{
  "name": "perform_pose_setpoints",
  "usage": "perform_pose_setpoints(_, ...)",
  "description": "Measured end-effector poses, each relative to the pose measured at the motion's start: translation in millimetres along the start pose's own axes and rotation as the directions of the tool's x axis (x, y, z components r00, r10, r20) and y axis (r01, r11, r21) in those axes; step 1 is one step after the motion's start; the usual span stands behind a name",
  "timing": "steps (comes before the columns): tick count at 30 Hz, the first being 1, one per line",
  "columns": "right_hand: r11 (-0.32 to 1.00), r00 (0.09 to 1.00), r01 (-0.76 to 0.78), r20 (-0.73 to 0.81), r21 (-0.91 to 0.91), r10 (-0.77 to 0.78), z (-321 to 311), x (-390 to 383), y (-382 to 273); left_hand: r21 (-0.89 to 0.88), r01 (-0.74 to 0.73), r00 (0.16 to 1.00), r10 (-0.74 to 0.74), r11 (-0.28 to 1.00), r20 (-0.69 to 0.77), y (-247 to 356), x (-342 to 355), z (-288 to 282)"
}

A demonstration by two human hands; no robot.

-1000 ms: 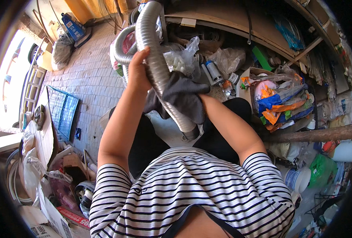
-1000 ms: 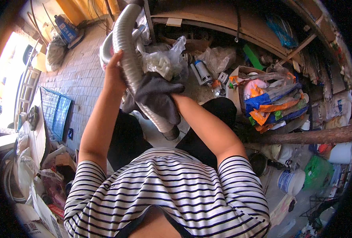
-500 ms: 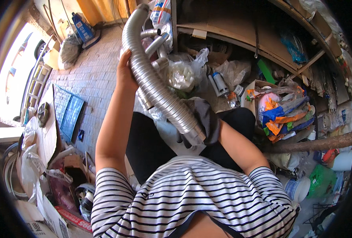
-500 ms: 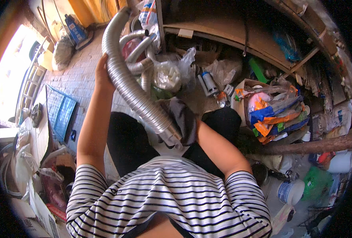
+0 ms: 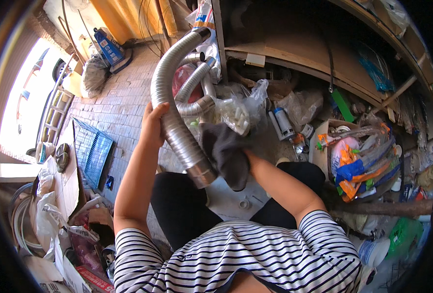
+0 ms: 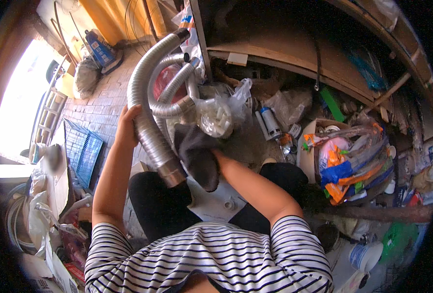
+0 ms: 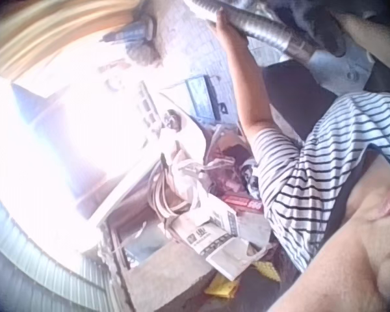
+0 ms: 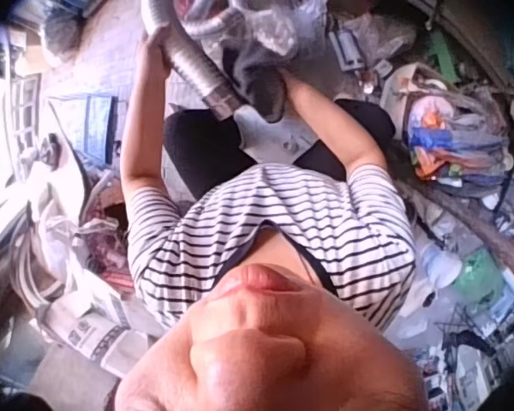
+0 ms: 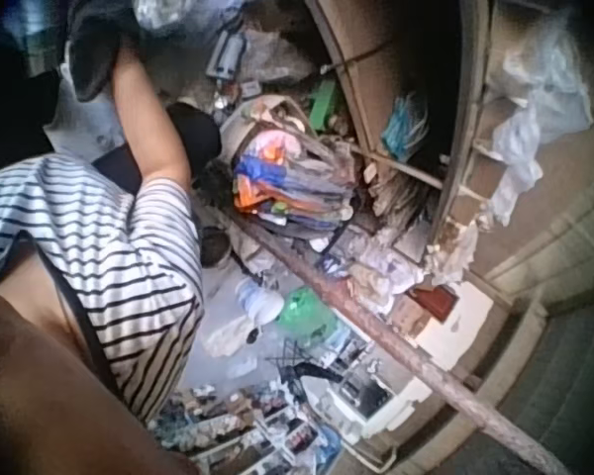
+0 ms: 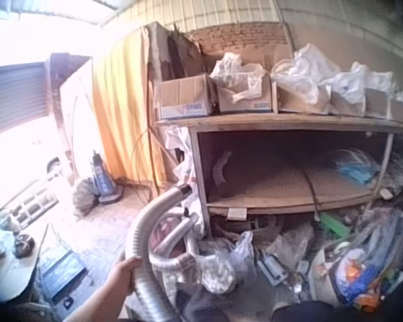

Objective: The person sits on the floor in a cluttered room and wipes a flexible metal pipe with a yellow cloth. They briefly stand to retrieve a grey cloth from a shelf, then sit back down to continue wiping the pipe with the grey cloth.

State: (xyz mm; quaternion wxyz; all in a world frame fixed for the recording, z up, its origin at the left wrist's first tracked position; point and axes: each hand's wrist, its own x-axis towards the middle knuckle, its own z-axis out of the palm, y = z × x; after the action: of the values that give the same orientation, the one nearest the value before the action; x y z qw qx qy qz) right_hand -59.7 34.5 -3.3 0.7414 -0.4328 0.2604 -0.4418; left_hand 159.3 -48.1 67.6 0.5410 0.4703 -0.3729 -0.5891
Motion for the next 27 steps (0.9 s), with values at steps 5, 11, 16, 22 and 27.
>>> perform_pose_setpoints(5, 0.987, 0.991, 0.128, 0.022, 0.093, -0.13, -18, 22, -113, 0.054, 0.06, 0.998, -0.062, 0.997, 0.025, 4, 96, -30)
perform_pose_setpoints(11, 0.942, 0.95, 0.265, -0.225, 0.207, -0.218, -95, 25, -136, 0.123, 0.267, 0.963, -0.268, 0.956, -0.012, -18, 198, -51)
perform_pose_setpoints(16, 0.88, 0.92, 0.299, -0.357, 0.368, -0.164, -133, 27, -125, 0.417, 0.397, 0.918, -0.348, 0.818, -0.192, -53, 248, -80)
perform_pose_setpoints(22, 0.631, 0.899, 0.176, -0.137, -0.756, -0.416, -138, 35, -133, 0.595, 0.26, 0.963, -0.248, 0.761, -0.104, -64, 252, -75)
perform_pose_setpoints(27, 0.6, 0.881, 0.228, -0.1, -0.767, -0.463, -148, 45, -122, 0.668, 0.245, 0.965, -0.241, 0.703, -0.101, -64, 259, -82)
